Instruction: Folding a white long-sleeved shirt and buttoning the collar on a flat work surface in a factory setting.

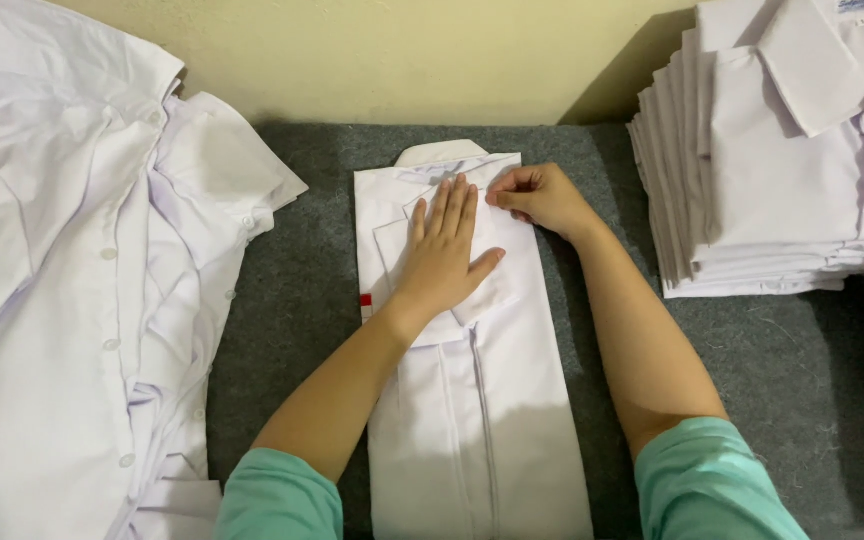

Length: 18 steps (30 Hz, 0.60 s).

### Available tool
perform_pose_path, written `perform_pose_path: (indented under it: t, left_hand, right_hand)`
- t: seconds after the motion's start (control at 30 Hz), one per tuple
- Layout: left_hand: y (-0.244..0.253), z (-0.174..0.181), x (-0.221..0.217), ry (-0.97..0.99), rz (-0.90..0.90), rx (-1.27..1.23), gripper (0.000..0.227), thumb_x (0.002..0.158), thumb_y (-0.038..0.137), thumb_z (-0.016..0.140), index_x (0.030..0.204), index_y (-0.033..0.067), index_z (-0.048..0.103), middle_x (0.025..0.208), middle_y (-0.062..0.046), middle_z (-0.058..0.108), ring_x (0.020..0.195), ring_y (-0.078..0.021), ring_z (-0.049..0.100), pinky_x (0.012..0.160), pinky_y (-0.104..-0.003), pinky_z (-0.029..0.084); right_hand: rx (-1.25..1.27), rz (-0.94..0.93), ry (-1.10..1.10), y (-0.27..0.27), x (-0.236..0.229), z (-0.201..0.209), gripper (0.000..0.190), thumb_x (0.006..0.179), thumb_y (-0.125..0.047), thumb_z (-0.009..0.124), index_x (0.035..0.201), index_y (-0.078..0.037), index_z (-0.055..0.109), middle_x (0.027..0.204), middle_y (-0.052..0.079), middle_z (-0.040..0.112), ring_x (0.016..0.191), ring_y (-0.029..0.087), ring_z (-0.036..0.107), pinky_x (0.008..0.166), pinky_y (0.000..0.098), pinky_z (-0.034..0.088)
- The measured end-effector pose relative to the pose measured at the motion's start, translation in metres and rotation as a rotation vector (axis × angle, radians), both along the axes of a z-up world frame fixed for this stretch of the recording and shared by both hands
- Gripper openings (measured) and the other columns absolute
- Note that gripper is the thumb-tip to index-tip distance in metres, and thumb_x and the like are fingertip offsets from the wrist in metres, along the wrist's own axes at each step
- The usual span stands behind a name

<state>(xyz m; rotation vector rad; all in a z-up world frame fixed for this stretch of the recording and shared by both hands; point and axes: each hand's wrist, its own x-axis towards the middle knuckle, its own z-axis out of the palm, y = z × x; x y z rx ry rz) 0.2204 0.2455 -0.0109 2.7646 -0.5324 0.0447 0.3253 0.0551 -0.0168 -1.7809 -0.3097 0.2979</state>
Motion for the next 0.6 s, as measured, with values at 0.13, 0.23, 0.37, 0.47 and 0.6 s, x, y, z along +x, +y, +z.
perform_pose_path:
  t: [0.13,0.23,0.37,0.47,0.6]
  left_hand:
    - [0.001,0.006,-0.001,0.028,-0.007,-0.001,0.09,0.104,0.059,0.043,0.165,0.0005,0.011,0.172,-0.022,0.005,0.16,-0.0368,0.003,0.126,-0.058,0.001]
    - [0.001,0.005,0.0,0.033,-0.011,0.002,0.09,0.104,0.06,0.042,0.165,0.0006,0.011,0.172,-0.022,0.006,0.16,-0.0366,0.003,0.126,-0.059,0.001]
    - [0.001,0.007,0.0,0.037,-0.014,0.013,0.09,0.105,0.06,0.041,0.164,0.0004,0.011,0.172,-0.022,0.006,0.16,-0.0368,0.003,0.126,-0.059,0.001]
    - [0.001,0.006,0.0,0.03,-0.013,-0.001,0.089,0.105,0.059,0.041,0.164,-0.0002,0.013,0.172,-0.023,0.007,0.16,-0.0373,0.004,0.126,-0.059,0.001]
    - [0.001,0.007,-0.002,0.021,-0.011,-0.029,0.088,0.105,0.058,0.043,0.164,-0.0009,0.014,0.172,-0.023,0.009,0.16,-0.0375,0.006,0.125,-0.06,0.002]
  right_hand:
    - [0.047,-0.003,0.049,-0.006,0.006,-0.009,0.012,0.088,-0.003,0.076,0.099,0.001,0.074,0.072,0.008,0.065,0.049,0.009,0.058,0.034,0.0163,0.035]
    - [0.075,-0.017,0.063,-0.009,0.006,-0.01,0.008,0.088,-0.003,0.074,0.096,0.0,0.074,0.072,0.008,0.065,0.05,0.01,0.059,0.034,0.0172,0.036]
    - [0.12,-0.023,0.061,-0.008,0.002,-0.001,0.008,0.088,-0.003,0.074,0.095,0.0,0.072,0.071,0.009,0.064,0.049,0.01,0.058,0.033,0.0168,0.035]
    - [0.163,-0.051,0.079,-0.008,0.0,0.004,0.007,0.089,-0.004,0.072,0.095,0.0,0.069,0.07,0.009,0.064,0.049,0.011,0.058,0.034,0.0168,0.034]
    - [0.255,-0.178,0.106,-0.027,0.02,-0.019,0.008,0.095,-0.009,0.07,0.098,-0.003,0.068,0.068,0.008,0.06,0.047,0.011,0.054,0.034,0.0186,0.033]
